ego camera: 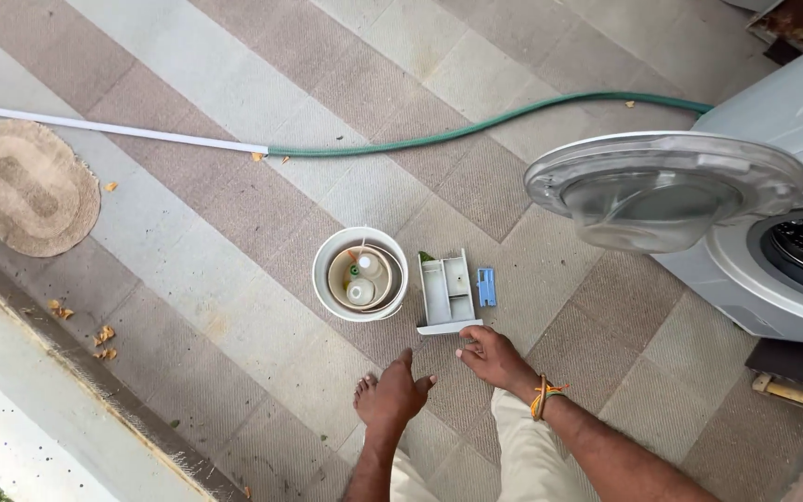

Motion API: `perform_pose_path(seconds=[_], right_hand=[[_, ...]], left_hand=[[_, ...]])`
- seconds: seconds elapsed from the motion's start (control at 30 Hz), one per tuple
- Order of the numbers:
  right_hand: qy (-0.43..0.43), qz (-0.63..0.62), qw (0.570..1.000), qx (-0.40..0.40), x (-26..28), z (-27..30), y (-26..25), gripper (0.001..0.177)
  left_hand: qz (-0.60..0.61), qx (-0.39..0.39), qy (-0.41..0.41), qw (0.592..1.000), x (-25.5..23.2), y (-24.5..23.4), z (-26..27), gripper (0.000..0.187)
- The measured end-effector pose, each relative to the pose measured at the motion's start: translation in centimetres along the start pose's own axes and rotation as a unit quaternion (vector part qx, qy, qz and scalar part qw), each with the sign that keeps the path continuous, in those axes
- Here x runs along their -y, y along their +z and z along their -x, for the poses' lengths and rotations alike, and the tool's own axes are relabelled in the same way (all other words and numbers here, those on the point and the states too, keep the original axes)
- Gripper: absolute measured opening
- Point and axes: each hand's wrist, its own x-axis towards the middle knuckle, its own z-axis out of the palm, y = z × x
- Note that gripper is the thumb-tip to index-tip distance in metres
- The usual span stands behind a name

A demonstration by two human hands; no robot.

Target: Cleaning the detergent drawer and interior seal of a washing machine using detergent and a toothbrush.

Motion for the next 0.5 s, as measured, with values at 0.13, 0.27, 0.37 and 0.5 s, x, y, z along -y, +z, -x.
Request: perform_pose_path(seconds=[0.13,0.27,0.37,0.5], right_hand=[[0.030,0.037,0.998,0.046,2.2,-5.0,5.2,0.041],[-0.032,0.065,0.996,0.048,1.4,-11.9,9.0,0.042],[-0.039,0.125,0.990,0.051,2.3,-16.1,10.0,0.043],[-0.099,0.221,0.969,0.048,0.3,-22.8,10.9,0.048]], left_hand=[[0.026,0.033,-0.077,0.996,4.2,-2.8,-3.5,0.077],[0.132,-0.022,-0.050,0.990,10.1,-0.1,-10.2,0.076],[0.158,-0.045,-0.046,0.985,11.8,0.9,-13.9,0.076],[0.154,-0.053,-0.051,0.985,11.6,0.8,-18.6,0.075]])
